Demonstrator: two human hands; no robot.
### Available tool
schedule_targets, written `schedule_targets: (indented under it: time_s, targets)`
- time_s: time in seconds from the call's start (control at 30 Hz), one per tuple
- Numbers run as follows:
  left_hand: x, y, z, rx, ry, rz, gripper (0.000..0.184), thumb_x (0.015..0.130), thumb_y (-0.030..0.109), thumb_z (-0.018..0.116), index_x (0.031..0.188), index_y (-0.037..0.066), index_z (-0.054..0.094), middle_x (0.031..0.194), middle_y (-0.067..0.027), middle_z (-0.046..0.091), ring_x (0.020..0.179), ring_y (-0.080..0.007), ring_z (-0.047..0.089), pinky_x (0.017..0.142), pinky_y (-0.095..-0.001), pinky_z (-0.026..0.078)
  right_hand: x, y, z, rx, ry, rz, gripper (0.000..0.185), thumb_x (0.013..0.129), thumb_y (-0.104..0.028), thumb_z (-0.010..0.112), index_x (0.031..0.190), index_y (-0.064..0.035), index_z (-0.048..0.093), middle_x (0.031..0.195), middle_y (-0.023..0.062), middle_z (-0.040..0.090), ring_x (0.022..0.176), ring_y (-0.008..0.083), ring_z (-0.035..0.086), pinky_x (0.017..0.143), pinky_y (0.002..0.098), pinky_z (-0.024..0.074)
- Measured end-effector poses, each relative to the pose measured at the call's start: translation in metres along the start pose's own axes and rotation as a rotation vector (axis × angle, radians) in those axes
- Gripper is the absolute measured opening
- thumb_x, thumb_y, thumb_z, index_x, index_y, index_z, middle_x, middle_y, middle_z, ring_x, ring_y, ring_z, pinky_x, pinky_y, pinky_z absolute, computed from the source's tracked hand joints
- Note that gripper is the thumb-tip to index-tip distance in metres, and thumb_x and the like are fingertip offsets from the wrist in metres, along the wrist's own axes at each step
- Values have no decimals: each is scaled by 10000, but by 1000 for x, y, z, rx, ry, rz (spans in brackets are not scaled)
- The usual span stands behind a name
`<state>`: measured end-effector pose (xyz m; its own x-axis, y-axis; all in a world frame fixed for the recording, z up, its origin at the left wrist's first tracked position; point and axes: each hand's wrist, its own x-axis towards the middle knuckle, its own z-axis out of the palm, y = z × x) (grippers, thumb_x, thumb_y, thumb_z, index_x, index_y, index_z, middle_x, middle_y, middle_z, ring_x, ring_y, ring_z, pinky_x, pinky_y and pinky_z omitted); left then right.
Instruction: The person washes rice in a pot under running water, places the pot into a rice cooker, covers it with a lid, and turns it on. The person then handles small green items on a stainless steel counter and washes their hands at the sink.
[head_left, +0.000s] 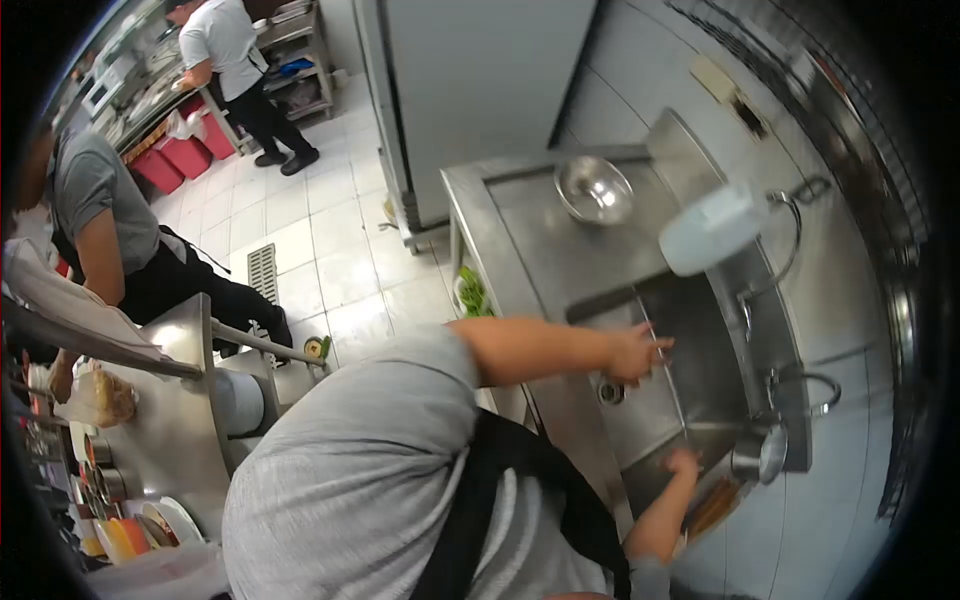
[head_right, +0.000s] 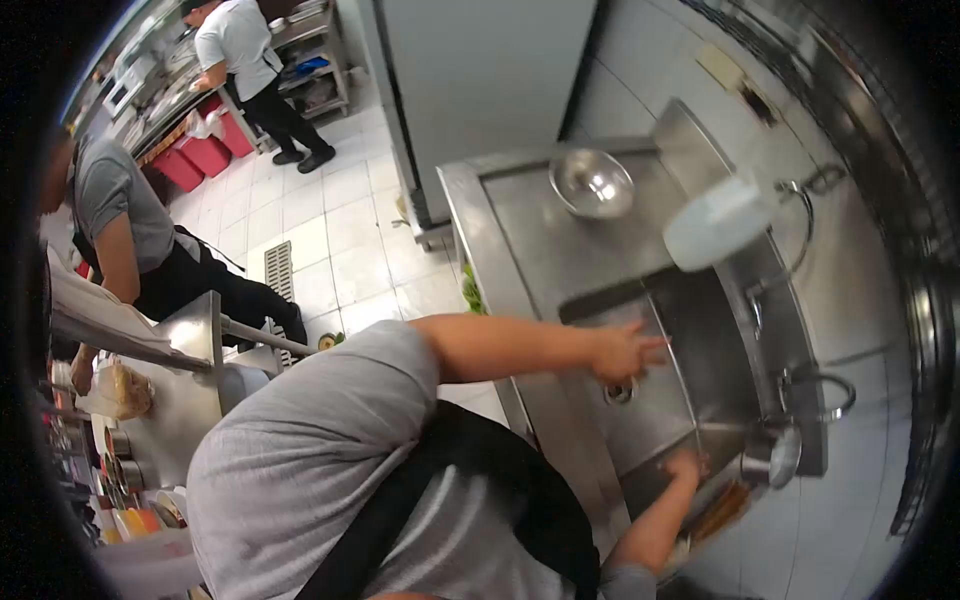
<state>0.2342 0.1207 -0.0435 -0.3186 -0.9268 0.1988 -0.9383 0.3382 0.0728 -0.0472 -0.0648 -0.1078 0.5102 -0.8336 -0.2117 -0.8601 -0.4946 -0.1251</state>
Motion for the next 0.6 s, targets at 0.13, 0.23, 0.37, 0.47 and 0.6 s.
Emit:
schedule_targets:
  time_s: [0.13, 0.23, 0.37, 0.47, 0.6]
  targets:
    - [-162, -34, -12, -459, 93, -96, 153, 807, 192, 511, 802, 57, 583, 823, -140, 565, 785, -318, 552, 663, -396, 462, -11, 19, 39, 352, 376, 24, 95, 706, -66, 662, 774, -9, 627, 954, 165, 605, 916, 316, 567, 838, 368, 434]
    - [-306, -60, 35, -562, 136, -596, 185, 713, 212, 572, 662, 35, 592, 709, -161, 581, 683, -342, 569, 615, -444, 448, -38, -97, -12, 480, 610, -180, 82, 713, -15, 613, 665, 8, 551, 905, 124, 607, 806, 246, 555, 730, 335, 440]
    - [-455, -97, 79, -551, -30, -976, 143, 694, 196, 639, 692, 54, 629, 734, -156, 605, 728, -341, 589, 654, -436, 467, -31, -292, -48, 558, 575, -527, 173, 734, -9, 630, 676, -5, 467, 722, 41, 463, 652, 132, 434, 594, 262, 388]
    - [-522, -135, 70, -452, -68, -1150, 124, 669, 165, 669, 684, 50, 627, 771, -158, 609, 765, -340, 589, 664, -439, 467, -35, -442, -49, 720, 435, -757, 224, 695, 18, 643, 665, -38, 428, 677, 25, 418, 632, 128, 419, 572, 266, 374]
    - [-580, -209, 5, -205, 160, -1292, 272, 619, 114, 716, 765, 66, 491, 880, -136, 521, 898, -322, 519, 727, -417, 444, -32, -586, -13, 805, -6, -751, 259, 683, -12, 676, 725, -70, 427, 690, 22, 410, 638, 136, 413, 588, 240, 370]
